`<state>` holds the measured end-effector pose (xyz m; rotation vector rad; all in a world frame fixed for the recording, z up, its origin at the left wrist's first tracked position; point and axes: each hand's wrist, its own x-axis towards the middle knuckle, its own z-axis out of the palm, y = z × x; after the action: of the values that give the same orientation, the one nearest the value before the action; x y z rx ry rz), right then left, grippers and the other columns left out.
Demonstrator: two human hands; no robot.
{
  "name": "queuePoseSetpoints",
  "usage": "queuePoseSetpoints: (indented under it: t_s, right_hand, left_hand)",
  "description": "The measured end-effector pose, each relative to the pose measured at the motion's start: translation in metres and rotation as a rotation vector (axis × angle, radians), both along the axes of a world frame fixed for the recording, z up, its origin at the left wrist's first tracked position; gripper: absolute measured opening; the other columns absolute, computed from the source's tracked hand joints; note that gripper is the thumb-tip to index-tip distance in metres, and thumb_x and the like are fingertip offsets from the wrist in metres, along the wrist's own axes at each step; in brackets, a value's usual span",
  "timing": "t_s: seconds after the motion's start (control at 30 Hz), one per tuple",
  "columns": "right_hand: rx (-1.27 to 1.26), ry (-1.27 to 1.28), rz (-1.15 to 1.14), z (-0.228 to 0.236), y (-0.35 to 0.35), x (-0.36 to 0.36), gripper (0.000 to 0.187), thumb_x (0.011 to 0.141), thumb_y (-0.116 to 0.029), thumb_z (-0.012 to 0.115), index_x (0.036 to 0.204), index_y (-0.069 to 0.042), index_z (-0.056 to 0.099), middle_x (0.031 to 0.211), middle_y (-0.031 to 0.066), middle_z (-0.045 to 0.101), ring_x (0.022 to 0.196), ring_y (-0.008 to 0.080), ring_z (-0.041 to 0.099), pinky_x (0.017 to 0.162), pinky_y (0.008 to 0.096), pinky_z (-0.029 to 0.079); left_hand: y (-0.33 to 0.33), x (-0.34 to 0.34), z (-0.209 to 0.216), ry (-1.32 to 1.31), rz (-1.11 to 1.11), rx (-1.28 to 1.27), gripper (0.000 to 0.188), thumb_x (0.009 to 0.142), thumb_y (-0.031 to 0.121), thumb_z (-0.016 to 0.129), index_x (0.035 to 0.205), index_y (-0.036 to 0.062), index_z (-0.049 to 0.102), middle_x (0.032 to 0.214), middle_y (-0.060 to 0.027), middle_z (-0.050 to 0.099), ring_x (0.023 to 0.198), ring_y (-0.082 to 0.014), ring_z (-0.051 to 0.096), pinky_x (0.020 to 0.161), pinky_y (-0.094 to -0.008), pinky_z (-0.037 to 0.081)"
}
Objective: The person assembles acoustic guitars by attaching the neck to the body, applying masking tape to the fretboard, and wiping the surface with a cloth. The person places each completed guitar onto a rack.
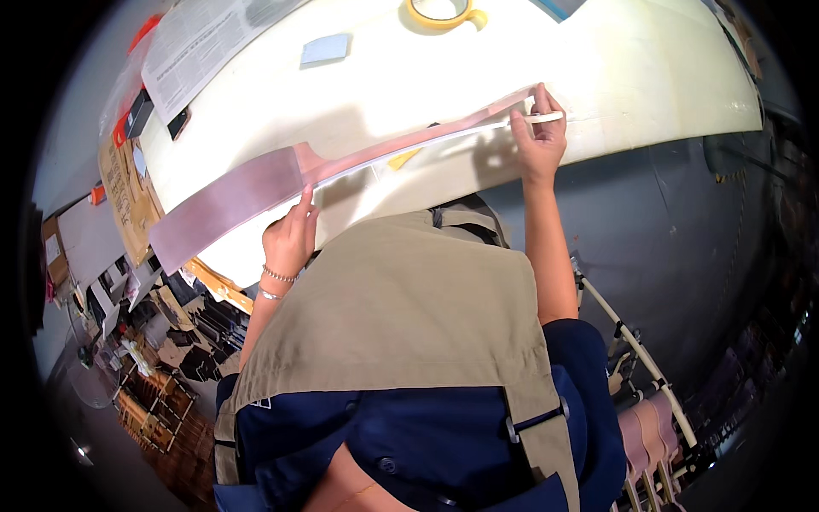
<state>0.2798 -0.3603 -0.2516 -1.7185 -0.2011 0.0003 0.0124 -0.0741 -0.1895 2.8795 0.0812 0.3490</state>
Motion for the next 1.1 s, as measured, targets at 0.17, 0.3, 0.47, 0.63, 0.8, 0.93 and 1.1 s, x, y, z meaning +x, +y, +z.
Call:
queuePoseSetpoints:
  t_s: [0.17, 0.3, 0.47, 0.63, 0.8, 0.93, 1.1]
  right_hand:
    - [0.012, 0.020, -0.005, 0.004, 0.002, -0.003, 0.055, 0.078, -0.003, 0.069, 0.130, -0.008, 0.052, 0.123, 0.0044, 0.043, 0.099, 0.0118, 0.049, 0.088, 0.0248, 0.045]
    - [0.014, 0.012, -0.008, 0.005, 0.005, -0.003, 0.055, 0.077, -0.002, 0.069, 0.129, -0.007, 0.053, 0.124, 0.0060, 0.042, 0.102, 0.0125, 0.049, 0.089, 0.0267, 0.046]
    - [-0.052, -0.035, -0.035, -0.001, 0.003, -0.003, 0.055, 0.075, -0.006, 0.070, 0.128, -0.008, 0.054, 0.127, 0.0097, 0.045, 0.111, 0.0164, 0.050, 0.091, 0.0284, 0.045]
    - [-0.090, -0.076, -0.053, -0.002, 0.003, -0.003, 0.056, 0.073, -0.007, 0.072, 0.127, -0.008, 0.056, 0.126, 0.0112, 0.048, 0.114, 0.0200, 0.050, 0.094, 0.0308, 0.044]
    - [-0.107, -0.113, -0.058, -0.003, 0.006, -0.003, 0.056, 0.073, -0.007, 0.072, 0.126, -0.008, 0.056, 0.125, 0.0119, 0.050, 0.116, 0.0218, 0.049, 0.096, 0.0322, 0.043]
    - [-0.108, -0.145, -0.076, -0.002, 0.005, -0.004, 0.054, 0.073, -0.008, 0.071, 0.125, -0.007, 0.057, 0.124, 0.0115, 0.050, 0.117, 0.0224, 0.049, 0.096, 0.0332, 0.042]
    - [-0.082, -0.123, -0.079, 0.005, 0.011, -0.007, 0.053, 0.074, -0.007, 0.071, 0.126, -0.008, 0.056, 0.126, 0.0097, 0.047, 0.114, 0.0196, 0.048, 0.095, 0.0319, 0.043]
  left_hand:
    - [-0.009, 0.012, 0.011, 0.063, -0.014, -0.054, 0.064, 0.078, 0.008, 0.067, 0.137, 0.0068, 0.042, 0.064, -0.0009, 0.054, 0.041, -0.0145, 0.042, 0.039, -0.0266, 0.036]
    - [-0.018, 0.027, 0.014, 0.141, -0.059, -0.017, 0.065, 0.079, 0.010, 0.066, 0.139, 0.0082, 0.039, 0.060, 0.0001, 0.048, 0.039, -0.0132, 0.039, 0.037, -0.0266, 0.034]
    - [-0.034, 0.056, 0.013, 0.208, -0.189, 0.051, 0.069, 0.077, 0.006, 0.060, 0.141, 0.0086, 0.035, 0.056, 0.0007, 0.042, 0.037, -0.0114, 0.036, 0.035, -0.0266, 0.033]
    - [-0.073, 0.104, -0.003, 0.164, -0.295, 0.010, 0.076, 0.071, 0.003, 0.054, 0.143, 0.0065, 0.031, 0.052, -0.0006, 0.042, 0.033, -0.0121, 0.036, 0.032, -0.0276, 0.032]
    - [-0.130, 0.155, 0.009, 0.350, -0.317, 0.147, 0.070, 0.072, 0.004, 0.055, 0.139, 0.0045, 0.037, 0.056, -0.0020, 0.049, 0.041, -0.0162, 0.047, 0.038, -0.0289, 0.039]
    - [-0.110, 0.180, 0.020, 0.013, -0.376, -0.007, 0.049, 0.078, 0.009, 0.057, 0.126, 0.0009, 0.054, 0.065, -0.0057, 0.056, 0.066, -0.0167, 0.060, 0.059, -0.0292, 0.049]
    - [-0.074, 0.216, 0.014, 0.743, -0.043, -0.912, 0.036, 0.080, 0.021, 0.067, 0.110, 0.0011, 0.066, 0.080, -0.0074, 0.066, 0.077, -0.0132, 0.061, 0.070, -0.0247, 0.048]
